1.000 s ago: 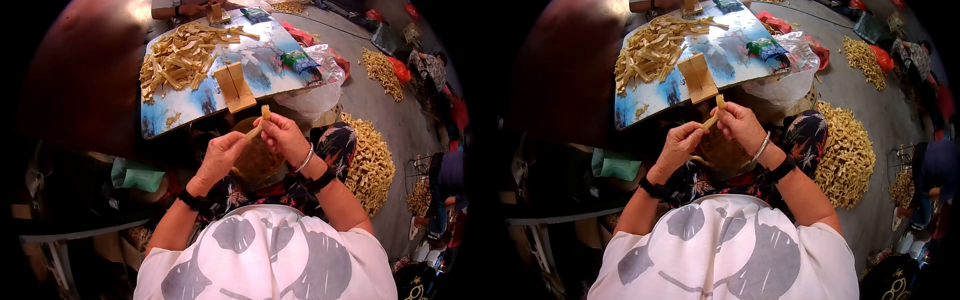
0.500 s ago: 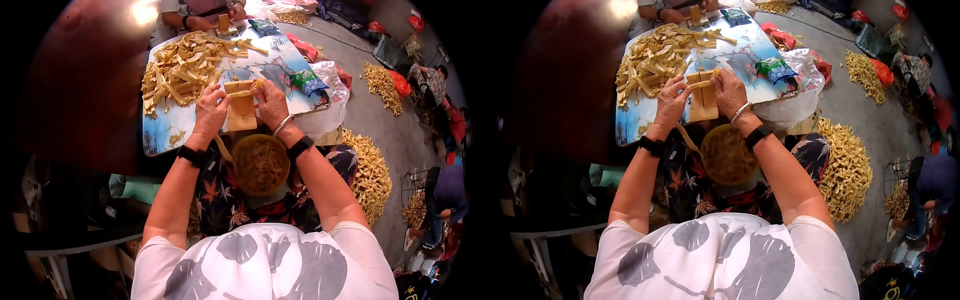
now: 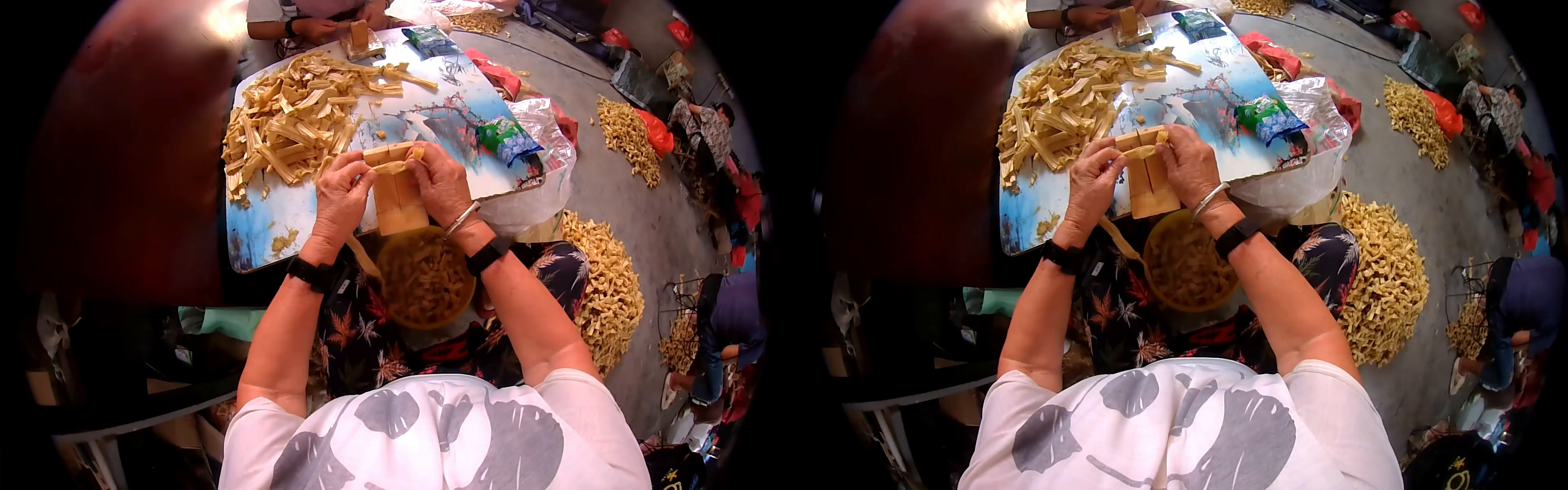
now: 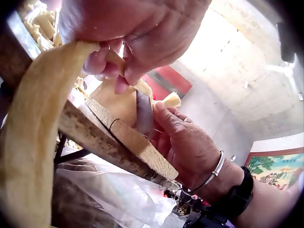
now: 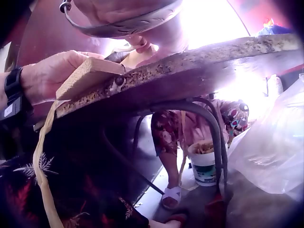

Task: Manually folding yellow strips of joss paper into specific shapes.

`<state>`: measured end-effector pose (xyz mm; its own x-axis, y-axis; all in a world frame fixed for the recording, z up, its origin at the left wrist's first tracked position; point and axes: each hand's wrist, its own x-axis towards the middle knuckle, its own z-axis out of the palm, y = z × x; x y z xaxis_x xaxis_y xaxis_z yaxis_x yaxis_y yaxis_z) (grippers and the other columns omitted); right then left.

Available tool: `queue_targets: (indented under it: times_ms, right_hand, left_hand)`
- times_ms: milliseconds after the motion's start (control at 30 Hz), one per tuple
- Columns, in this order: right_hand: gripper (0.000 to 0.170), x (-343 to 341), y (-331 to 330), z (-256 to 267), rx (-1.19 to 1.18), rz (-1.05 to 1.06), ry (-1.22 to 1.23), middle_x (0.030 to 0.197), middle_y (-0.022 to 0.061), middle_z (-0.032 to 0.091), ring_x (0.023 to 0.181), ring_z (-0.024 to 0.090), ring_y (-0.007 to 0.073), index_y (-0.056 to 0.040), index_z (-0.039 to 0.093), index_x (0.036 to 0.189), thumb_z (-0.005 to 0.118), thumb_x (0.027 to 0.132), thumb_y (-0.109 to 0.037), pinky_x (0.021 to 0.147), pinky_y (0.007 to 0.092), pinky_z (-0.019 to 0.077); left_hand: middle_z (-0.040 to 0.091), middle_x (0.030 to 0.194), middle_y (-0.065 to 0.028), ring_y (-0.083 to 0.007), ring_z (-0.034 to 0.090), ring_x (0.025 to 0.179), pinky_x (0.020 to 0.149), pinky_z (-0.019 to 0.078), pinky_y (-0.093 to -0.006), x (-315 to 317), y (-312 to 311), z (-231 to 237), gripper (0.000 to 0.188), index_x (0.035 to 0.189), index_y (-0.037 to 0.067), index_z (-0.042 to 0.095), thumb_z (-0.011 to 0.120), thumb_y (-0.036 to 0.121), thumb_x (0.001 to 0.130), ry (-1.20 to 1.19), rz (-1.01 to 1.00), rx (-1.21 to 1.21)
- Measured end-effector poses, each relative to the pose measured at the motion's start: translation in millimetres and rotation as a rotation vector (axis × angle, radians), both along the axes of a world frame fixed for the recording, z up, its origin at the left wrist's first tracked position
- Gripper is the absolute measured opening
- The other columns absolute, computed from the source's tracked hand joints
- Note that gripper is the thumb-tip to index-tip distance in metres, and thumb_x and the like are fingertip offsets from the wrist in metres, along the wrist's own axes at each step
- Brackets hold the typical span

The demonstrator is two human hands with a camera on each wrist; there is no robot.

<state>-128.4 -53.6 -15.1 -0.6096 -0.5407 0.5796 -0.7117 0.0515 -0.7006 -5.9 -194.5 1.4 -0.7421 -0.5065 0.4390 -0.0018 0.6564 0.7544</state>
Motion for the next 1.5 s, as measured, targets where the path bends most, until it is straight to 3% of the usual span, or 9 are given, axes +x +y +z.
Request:
queue_targets:
  times_ms: [267,367,533,700,1133,1233,1267,1333,1500]
  right_hand:
    - [0.019,-4.9,2.6,-15.6,0.001,0.003,0.163,0.113,0.0175,0.063,0.097,0.063,0.037,0.0003,0.064,0.105,0.063,0.087,-0.005,0.084,0.0384,0.0532]
    - [0.02,-1.3,16.8,-7.0,-0.012,0.055,-0.122,0.114,0.0156,0.063,0.097,0.064,0.0344,0.0,0.068,0.104,0.067,0.087,-0.01,0.083,0.0362,0.0534]
    - [0.023,15.7,64.1,1.4,-0.17,0.227,-0.942,0.077,-0.0004,0.065,0.062,0.056,0.0025,-0.006,0.069,0.1,0.06,0.099,-0.027,0.053,0.0182,0.0435]
    - [0.02,66.8,102.2,16.0,-0.109,0.172,-1.063,0.074,-0.0018,0.063,0.058,0.053,0.0029,-0.0079,0.061,0.099,0.06,0.099,-0.028,0.051,0.0186,0.0426]
    - [0.03,104.5,133.4,-52.5,0.112,-0.024,-1.006,0.077,0.0072,0.069,0.053,0.06,0.0111,0.0007,0.063,0.108,0.059,0.097,-0.027,0.048,0.0255,0.0484]
    - [0.045,114.8,133.0,-45.5,0.23,0.053,-0.681,0.092,0.0161,0.067,0.07,0.066,0.0249,0.0038,0.059,0.121,0.06,0.096,-0.034,0.064,0.0349,0.0539]
    - [0.047,121.4,131.0,-44.1,0.241,0.085,-0.479,0.096,0.0177,0.066,0.077,0.066,0.0275,0.0041,0.059,0.12,0.06,0.095,-0.035,0.07,0.0366,0.0536]
    - [0.047,136.5,125.3,-44.6,0.276,0.094,-0.278,0.105,0.0224,0.06,0.099,0.06,0.0362,0.0023,0.063,0.114,0.06,0.092,-0.039,0.087,0.0413,0.0481]
    - [0.021,131.7,131.3,-37.9,0.136,-0.043,-0.427,0.093,0.0186,0.064,0.088,0.064,0.0317,-0.0016,0.067,0.101,0.057,0.096,-0.019,0.078,0.038,0.051]
  left_hand:
    - [0.067,0.092,-0.0067,-0.0118,0.055,0.066,0.062,0.0465,-0.0257,-2.0,-4.2,-14.4,0.011,0.089,-0.003,0.067,0.067,0.008,0.088,0.062,0.116,-0.063]
    - [0.065,0.082,-0.0017,-0.0071,0.051,0.062,0.057,0.0415,-0.0225,15.7,5.3,-15.9,0.012,0.089,0.0,0.069,0.065,0.011,0.092,0.029,0.105,0.084]
    - [0.054,0.07,0.0072,0.0005,0.033,0.053,0.047,0.0256,-0.0174,51.4,35.1,-1.7,0.012,0.101,0.005,0.066,0.06,0.016,0.098,0.018,-0.04,0.698]
    - [0.05,0.072,0.004,-0.0011,0.033,0.051,0.046,0.0252,-0.0167,72.6,98.0,3.4,0.02,0.115,0.006,0.062,0.061,0.016,0.098,0.01,-0.28,1.247]
    - [0.055,0.073,0.0033,-0.0022,0.038,0.054,0.049,0.0294,-0.0192,105.5,138.8,-41.8,0.02,0.102,0.006,0.065,0.052,0.021,0.101,-0.182,-0.176,1.225]
    - [0.054,0.075,0.0013,-0.004,0.041,0.058,0.053,0.0342,-0.0215,105.8,153.1,-56.0,0.025,0.102,0.005,0.065,0.047,0.022,0.102,-0.268,-0.025,0.735]
    - [0.058,0.083,-0.0143,-0.0301,0.054,0.068,0.067,0.0471,-0.0398,108.9,154.1,-55.9,0.024,0.108,0.0,0.062,0.052,0.019,0.097,-0.338,-0.024,0.398]
    - [0.057,0.088,-0.0181,-0.035,0.055,0.076,0.071,0.0481,-0.041,107.1,167.5,-57.5,0.022,0.11,0.0,0.06,0.054,0.013,0.093,-0.266,-0.048,0.117]
    - [0.059,0.094,-0.0144,-0.0297,0.062,0.083,0.069,0.0493,-0.0351,104.7,176.5,-47.8,0.021,0.109,0.001,0.06,0.062,0.006,0.088,-0.107,-0.036,-0.249]
